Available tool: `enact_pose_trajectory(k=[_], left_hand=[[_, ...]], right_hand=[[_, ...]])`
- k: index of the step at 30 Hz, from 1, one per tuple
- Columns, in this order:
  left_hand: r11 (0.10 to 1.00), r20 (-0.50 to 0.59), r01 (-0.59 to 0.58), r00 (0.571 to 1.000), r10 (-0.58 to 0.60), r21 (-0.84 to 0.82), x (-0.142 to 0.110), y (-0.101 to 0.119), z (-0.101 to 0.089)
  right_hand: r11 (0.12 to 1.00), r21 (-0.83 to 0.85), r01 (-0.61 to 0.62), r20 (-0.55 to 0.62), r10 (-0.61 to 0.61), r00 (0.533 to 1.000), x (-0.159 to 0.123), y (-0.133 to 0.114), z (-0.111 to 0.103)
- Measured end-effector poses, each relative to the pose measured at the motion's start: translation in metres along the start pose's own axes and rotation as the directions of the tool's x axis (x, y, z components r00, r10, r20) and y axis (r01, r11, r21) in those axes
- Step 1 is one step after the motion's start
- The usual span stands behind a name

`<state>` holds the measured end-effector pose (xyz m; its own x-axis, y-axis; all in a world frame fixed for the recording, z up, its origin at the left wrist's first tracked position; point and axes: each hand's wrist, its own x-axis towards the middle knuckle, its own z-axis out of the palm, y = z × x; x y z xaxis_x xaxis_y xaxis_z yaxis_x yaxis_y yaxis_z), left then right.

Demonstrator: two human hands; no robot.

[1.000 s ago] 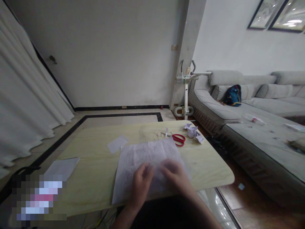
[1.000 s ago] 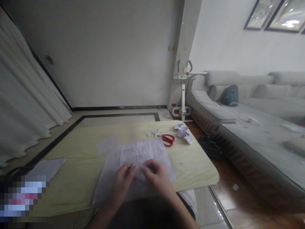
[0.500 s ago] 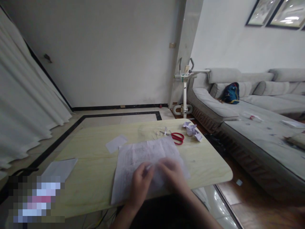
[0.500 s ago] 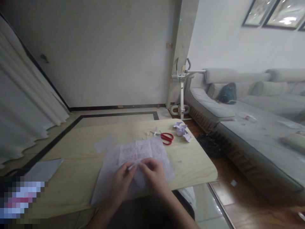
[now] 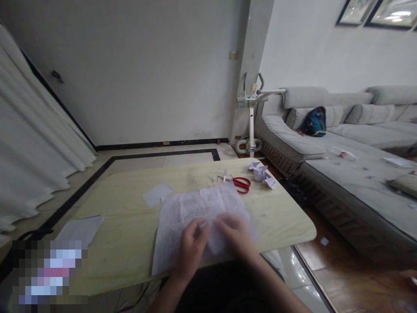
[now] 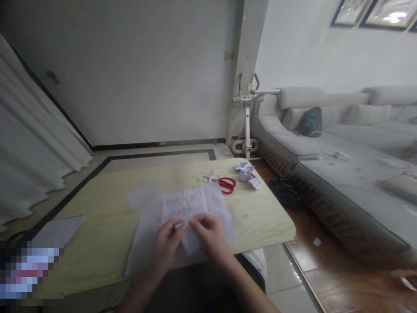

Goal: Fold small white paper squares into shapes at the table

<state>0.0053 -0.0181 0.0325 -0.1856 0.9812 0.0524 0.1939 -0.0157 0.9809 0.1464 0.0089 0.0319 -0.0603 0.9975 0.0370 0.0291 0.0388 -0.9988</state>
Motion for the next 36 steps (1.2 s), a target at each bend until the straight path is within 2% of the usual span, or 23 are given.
enact_pose_trajectory(k=[29,36], left_hand=[[0.999,-0.016,-0.038,0.999,0.038,-0.012,0.0012,-0.0016,0.0009],[0.998,0.028,-0.054,0.998,0.055,-0.025,0.0011,0.0018,0.0004]], right_hand=[[1.0,0.002,0.024,0.038,-0.024,0.999,-0.0011,-0.0021,-0.001],[0.999,0.014,0.04,0.071,-0.041,0.997,-0.0009,-0.0022,-0.0016]])
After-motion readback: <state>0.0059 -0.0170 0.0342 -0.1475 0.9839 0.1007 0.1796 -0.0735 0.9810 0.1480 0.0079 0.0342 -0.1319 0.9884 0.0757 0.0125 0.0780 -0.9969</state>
